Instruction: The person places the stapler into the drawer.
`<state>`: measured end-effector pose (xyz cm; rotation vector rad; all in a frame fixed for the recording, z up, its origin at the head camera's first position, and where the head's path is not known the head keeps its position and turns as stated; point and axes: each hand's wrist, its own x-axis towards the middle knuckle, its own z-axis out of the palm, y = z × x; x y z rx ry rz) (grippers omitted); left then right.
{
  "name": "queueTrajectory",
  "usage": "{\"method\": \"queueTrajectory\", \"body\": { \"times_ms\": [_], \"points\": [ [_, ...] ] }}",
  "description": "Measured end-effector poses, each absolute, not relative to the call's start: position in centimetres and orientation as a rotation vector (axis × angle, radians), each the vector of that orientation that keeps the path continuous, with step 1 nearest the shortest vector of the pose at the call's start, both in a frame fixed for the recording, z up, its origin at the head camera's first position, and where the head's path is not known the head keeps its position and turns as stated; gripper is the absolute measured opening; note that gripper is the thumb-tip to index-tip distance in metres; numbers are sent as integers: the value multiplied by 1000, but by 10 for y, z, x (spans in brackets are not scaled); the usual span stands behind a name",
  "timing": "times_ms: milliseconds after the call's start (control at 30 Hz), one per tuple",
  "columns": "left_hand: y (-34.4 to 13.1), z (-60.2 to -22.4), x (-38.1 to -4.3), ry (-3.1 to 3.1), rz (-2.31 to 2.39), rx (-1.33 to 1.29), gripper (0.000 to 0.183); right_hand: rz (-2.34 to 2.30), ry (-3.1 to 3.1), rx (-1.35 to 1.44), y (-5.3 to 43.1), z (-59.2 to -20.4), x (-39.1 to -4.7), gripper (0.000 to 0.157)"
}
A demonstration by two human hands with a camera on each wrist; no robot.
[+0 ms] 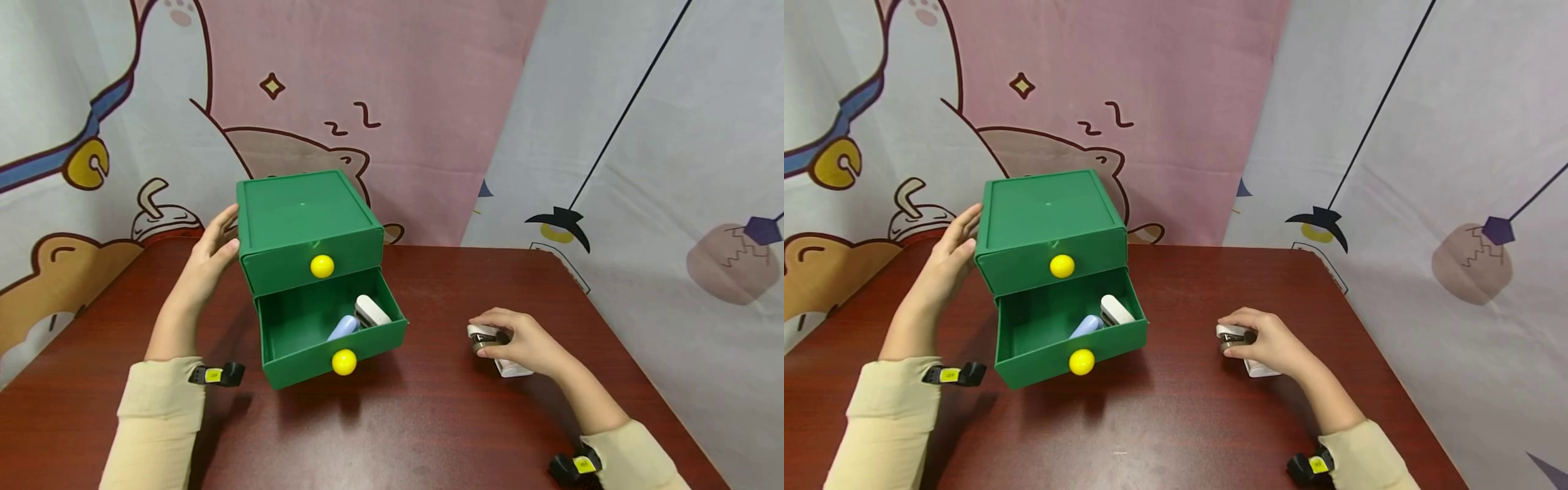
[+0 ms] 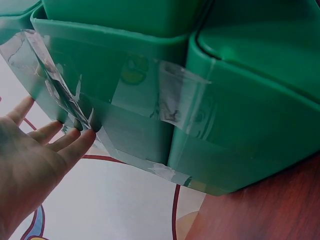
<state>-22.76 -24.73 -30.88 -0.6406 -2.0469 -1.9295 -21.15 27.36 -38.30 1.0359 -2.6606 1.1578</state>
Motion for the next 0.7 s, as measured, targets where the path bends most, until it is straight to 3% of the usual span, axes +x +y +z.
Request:
{"method": "queueTrajectory", "body": {
  "times_ms": [700],
  "points": [
    [-246,-308,-227,-2045,-1919,-646,61,1198,-2515,1027,230,-333,-193,48]
  ]
}}
